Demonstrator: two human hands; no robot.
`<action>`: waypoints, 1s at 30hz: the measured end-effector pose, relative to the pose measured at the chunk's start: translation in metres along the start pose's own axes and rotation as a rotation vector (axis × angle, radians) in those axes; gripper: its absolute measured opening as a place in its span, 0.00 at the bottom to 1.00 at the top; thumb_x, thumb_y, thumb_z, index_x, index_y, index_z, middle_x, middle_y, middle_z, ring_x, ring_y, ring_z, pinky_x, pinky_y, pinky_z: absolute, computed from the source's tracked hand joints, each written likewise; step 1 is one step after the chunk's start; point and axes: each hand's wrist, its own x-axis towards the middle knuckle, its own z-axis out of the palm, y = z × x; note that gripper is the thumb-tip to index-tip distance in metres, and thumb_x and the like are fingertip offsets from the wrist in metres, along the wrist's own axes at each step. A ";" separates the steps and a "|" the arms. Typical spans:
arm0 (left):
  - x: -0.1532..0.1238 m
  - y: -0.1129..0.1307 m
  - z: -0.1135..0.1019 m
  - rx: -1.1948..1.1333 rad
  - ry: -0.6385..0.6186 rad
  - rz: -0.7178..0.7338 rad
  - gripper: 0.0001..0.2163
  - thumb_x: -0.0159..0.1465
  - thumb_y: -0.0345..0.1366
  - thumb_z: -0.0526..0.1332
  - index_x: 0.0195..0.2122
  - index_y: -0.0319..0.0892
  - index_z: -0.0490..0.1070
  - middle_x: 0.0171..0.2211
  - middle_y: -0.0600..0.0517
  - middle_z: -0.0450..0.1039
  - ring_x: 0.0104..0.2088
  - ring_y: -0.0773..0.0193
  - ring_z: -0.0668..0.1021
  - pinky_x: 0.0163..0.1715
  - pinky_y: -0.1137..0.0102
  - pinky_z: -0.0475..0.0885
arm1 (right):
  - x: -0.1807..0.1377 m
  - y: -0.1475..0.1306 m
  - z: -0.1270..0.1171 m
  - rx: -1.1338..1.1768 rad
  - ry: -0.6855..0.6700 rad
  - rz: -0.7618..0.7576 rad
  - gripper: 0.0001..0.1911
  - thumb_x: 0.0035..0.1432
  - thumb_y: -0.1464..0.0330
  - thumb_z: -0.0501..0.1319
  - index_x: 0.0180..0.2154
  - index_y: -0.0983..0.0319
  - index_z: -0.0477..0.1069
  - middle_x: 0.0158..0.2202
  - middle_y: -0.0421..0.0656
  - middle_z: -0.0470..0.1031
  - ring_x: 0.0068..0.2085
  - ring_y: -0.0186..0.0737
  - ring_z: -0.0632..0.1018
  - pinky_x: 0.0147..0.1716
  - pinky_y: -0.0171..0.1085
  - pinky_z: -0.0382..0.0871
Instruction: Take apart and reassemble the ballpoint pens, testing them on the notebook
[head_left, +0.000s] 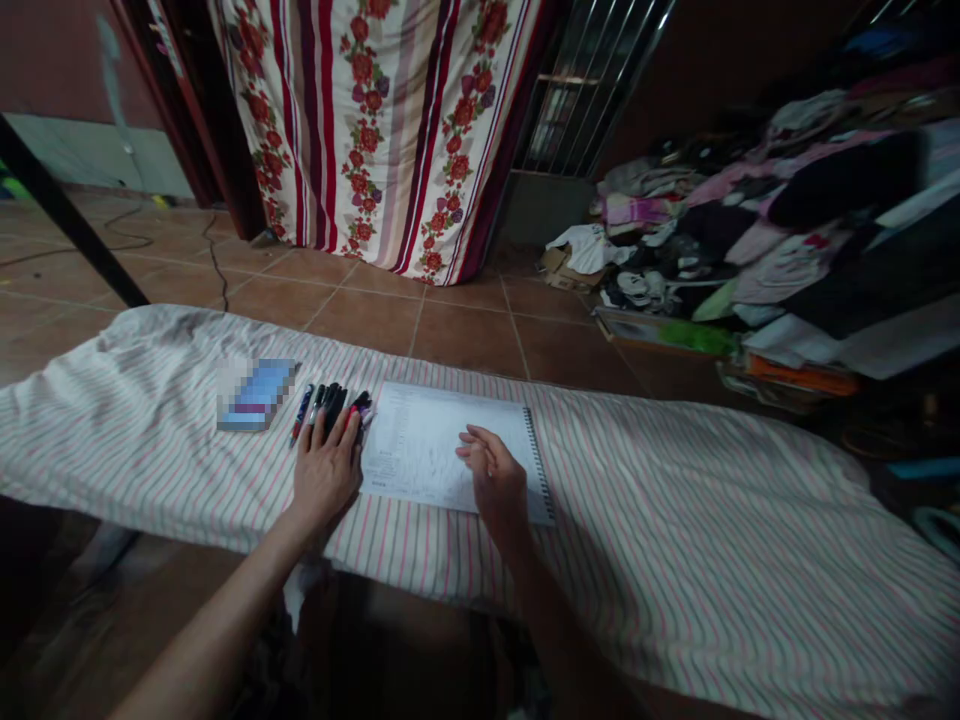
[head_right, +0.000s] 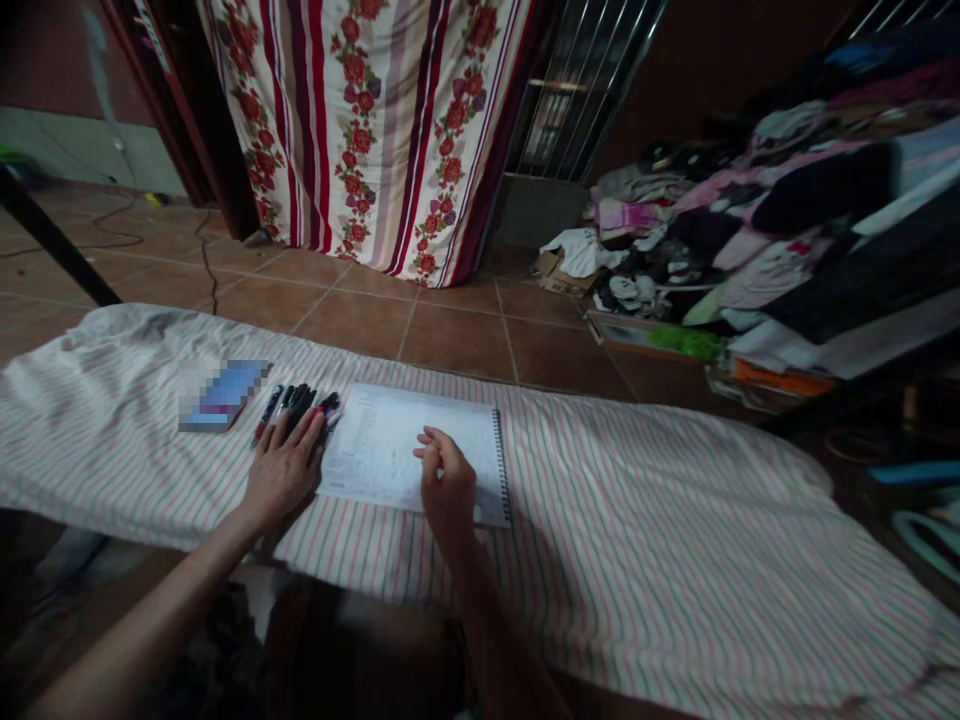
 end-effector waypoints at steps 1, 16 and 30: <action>0.000 0.002 0.000 -0.001 -0.012 0.015 0.24 0.63 0.35 0.49 0.61 0.38 0.60 0.61 0.48 0.60 0.63 0.42 0.55 0.59 0.50 0.48 | 0.000 0.000 0.000 -0.002 -0.008 0.001 0.16 0.58 0.66 0.49 0.42 0.65 0.70 0.37 0.49 0.79 0.33 0.38 0.80 0.34 0.38 0.75; 0.001 0.003 -0.005 0.041 -0.078 0.050 0.24 0.65 0.31 0.45 0.62 0.38 0.56 0.62 0.49 0.59 0.63 0.44 0.57 0.58 0.51 0.55 | 0.000 -0.004 0.001 -0.019 -0.033 0.024 0.18 0.58 0.62 0.49 0.41 0.65 0.71 0.36 0.51 0.79 0.33 0.42 0.81 0.34 0.42 0.75; 0.005 0.002 0.000 0.025 0.016 -0.009 0.21 0.64 0.34 0.50 0.59 0.38 0.63 0.60 0.39 0.61 0.61 0.44 0.60 0.57 0.52 0.58 | 0.000 -0.001 0.008 -0.007 -0.045 0.017 0.17 0.59 0.63 0.50 0.40 0.65 0.71 0.35 0.49 0.79 0.31 0.40 0.80 0.33 0.40 0.75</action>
